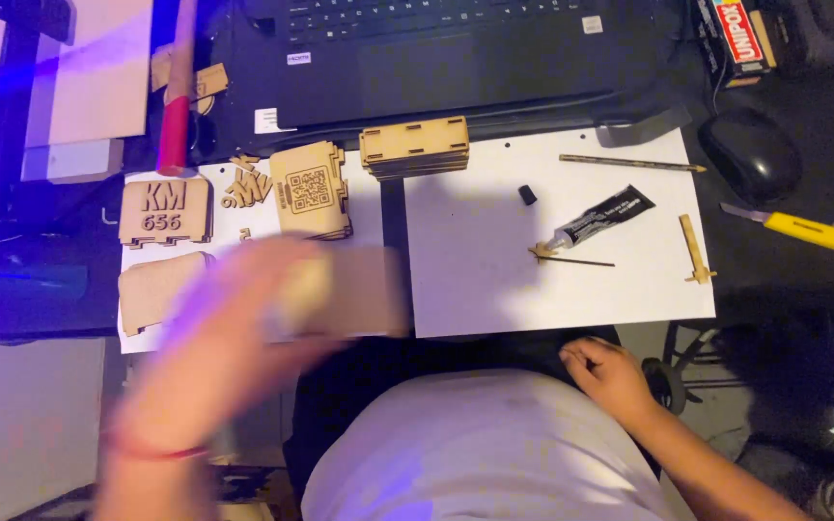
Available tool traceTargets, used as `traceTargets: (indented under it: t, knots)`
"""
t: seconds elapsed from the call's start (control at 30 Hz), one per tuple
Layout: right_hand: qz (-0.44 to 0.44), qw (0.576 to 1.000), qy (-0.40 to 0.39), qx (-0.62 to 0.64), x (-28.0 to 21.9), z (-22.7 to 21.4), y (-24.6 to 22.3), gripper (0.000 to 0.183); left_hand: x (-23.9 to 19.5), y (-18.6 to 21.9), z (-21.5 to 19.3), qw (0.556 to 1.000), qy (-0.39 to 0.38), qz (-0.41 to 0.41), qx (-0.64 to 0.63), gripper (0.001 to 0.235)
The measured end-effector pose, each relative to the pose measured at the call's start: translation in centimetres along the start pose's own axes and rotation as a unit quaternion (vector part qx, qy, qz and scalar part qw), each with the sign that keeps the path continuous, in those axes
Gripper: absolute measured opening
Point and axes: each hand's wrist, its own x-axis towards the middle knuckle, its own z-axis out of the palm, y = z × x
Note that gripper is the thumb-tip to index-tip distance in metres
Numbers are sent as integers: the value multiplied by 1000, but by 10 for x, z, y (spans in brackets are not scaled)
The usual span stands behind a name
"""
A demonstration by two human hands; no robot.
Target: The person assembles small wooden pieces by applying glue to the edges and pressing them together. They handle multiple pre-cut wooden parts, including letters and rectangular frames, and use a small stick to spread adhesive before joining components.
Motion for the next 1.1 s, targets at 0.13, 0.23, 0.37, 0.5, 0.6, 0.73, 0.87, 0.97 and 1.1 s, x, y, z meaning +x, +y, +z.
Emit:
traceTargets:
  t: [0.13, 0.23, 0.37, 0.5, 0.6, 0.73, 0.87, 0.97, 1.1]
  knots:
    - [4, 1000, -2, -14, 4, 4, 6, 15, 47, 34, 58, 981, 38, 188, -15, 69]
    - [12, 1000, 6, -14, 3, 2, 6, 16, 64, 32, 83, 983, 6, 182, 24, 74]
    - [44, 999, 15, -15, 1, -1, 4, 13, 68, 31, 93, 984, -13, 177, 29, 72]
    - [42, 999, 9, -18, 5, -1, -1, 13, 68, 33, 94, 986, -33, 161, 24, 82]
    - [34, 999, 3, -24, 6, -2, -6, 12, 63, 28, 93, 987, -25, 161, 6, 93]
    - [25, 999, 15, -17, 6, 1, 1, 10, 56, 21, 90, 985, -19, 169, -11, 93]
    - [25, 999, 17, -20, 6, 5, 9, 13, 58, 16, 94, 982, -15, 185, -23, 81]
    - [26, 999, 18, -38, 8, 8, 15, 13, 58, 14, 100, 981, -13, 181, -66, 79]
    - [5, 999, 25, -39, 6, 7, 19, 12, 55, 13, 104, 975, 24, 198, -98, 71]
